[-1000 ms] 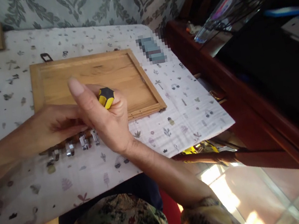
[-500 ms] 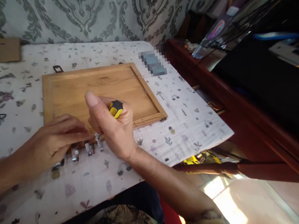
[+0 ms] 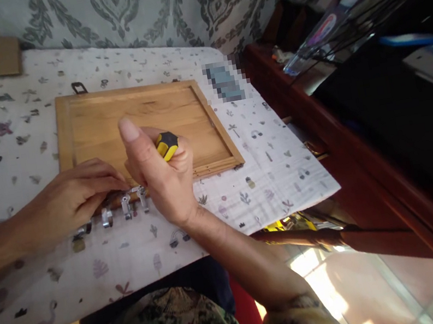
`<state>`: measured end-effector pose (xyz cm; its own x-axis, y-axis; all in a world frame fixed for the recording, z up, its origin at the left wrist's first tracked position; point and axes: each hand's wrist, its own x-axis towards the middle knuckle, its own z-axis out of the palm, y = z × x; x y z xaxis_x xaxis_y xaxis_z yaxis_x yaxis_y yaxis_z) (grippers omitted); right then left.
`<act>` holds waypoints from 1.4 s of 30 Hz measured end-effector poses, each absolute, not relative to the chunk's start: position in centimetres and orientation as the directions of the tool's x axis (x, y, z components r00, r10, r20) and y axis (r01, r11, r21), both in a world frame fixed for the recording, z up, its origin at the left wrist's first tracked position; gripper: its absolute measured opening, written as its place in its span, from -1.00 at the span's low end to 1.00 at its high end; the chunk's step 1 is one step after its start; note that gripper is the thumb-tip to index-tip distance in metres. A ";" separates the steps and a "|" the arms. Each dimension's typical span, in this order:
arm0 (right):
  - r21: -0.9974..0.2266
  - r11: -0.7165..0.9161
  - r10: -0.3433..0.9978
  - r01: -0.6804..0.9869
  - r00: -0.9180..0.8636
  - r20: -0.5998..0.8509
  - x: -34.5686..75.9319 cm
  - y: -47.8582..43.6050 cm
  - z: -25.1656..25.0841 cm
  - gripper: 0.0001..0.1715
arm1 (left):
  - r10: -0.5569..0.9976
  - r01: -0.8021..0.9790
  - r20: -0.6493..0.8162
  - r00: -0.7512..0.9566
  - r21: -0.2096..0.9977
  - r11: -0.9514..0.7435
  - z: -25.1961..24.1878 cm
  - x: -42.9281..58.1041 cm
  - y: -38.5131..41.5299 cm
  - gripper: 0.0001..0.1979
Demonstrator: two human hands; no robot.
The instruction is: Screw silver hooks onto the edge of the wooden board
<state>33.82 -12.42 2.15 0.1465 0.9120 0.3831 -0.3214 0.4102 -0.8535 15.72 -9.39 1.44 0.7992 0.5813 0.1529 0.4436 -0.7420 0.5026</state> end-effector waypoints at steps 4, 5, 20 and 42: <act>-0.846 0.409 0.912 -0.343 0.145 0.383 33.8 -12.4 2.3 -0.31 | 0.558 0.417 0.170 0.812 0.500 -0.759 1.4 15.8 -9.2 -0.64; -0.851 0.402 0.916 -0.338 0.146 0.374 33.8 -12.4 2.4 -0.31 | 0.555 0.414 0.174 0.814 0.496 -0.763 1.4 15.8 -9.2 -0.63; -0.832 0.414 0.909 -0.368 0.118 0.400 34.0 -12.7 2.5 -0.36 | 0.553 0.416 0.202 0.809 0.467 -0.780 1.5 15.8 -9.4 -0.53; -0.841 0.409 0.912 -0.355 0.122 0.392 34.2 -12.5 3.5 -0.10 | 0.431 0.423 0.128 0.893 0.088 -0.902 1.9 15.7 -10.6 -0.67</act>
